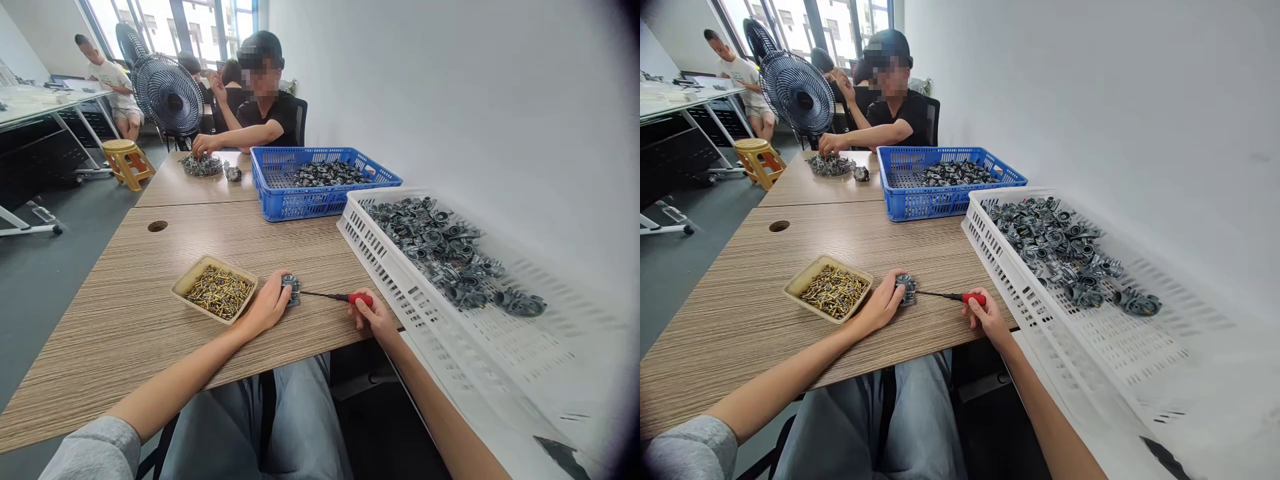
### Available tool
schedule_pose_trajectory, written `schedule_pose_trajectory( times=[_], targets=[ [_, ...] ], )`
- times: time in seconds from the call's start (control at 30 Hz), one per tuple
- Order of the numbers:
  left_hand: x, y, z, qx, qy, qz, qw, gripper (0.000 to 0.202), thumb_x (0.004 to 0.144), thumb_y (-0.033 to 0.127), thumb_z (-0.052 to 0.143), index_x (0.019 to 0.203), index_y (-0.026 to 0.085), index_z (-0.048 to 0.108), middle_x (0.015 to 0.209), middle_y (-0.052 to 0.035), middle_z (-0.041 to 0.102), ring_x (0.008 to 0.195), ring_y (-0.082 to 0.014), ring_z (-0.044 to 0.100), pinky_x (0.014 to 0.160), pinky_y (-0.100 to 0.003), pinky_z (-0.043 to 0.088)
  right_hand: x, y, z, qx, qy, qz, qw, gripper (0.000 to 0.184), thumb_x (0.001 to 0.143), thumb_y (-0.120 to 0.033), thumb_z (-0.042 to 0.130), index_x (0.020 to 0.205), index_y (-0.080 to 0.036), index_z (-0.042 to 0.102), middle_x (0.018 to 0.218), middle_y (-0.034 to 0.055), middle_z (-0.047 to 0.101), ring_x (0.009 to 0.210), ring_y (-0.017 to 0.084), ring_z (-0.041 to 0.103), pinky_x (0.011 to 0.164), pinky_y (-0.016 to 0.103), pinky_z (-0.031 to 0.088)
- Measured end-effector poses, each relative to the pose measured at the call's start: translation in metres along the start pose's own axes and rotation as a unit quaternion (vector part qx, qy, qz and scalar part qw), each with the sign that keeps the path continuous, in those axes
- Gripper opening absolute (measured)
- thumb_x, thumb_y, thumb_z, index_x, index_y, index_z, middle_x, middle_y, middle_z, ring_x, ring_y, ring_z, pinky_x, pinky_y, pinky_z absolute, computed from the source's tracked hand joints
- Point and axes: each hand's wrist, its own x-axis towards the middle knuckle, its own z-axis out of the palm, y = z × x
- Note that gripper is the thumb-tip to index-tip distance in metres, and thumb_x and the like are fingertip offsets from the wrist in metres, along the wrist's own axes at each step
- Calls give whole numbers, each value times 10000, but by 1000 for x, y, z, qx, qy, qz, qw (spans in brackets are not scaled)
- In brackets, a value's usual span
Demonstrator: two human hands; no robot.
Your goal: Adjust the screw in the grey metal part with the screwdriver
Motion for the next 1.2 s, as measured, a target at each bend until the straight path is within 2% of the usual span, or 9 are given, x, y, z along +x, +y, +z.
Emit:
schedule_pose_trajectory(
  times=[0.8,1.03,1.2],
  targets=[
    [0,0,0,2,5,11,1000,321,1085,348,354,1341,181,453,1274,-128,610,1224,-242,579,1126,-433,448,1,1,-1,-11,-6,-7,1000,333,986,-550,639,1066,-239,551,766,-18,684,458,97,471,473,250,411],
    [0,1,0,4,6,2,1000,321,1084,348,354,1340,185,455,1264,-124,616,1216,-241,585,1122,-435,454,3,2,1,-54,18,3,998,383,957,-600,658,904,-236,549,621,-48,620,413,98,489,422,223,382],
    [0,-2,1,14,5,14,1000,329,1085,347,350,1355,183,442,1304,-139,604,1257,-248,570,1139,-447,445,2,2,1,-83,29,16,996,452,988,-632,583,779,-237,512,525,-49,569,352,95,441,371,222,315]
  ],
)
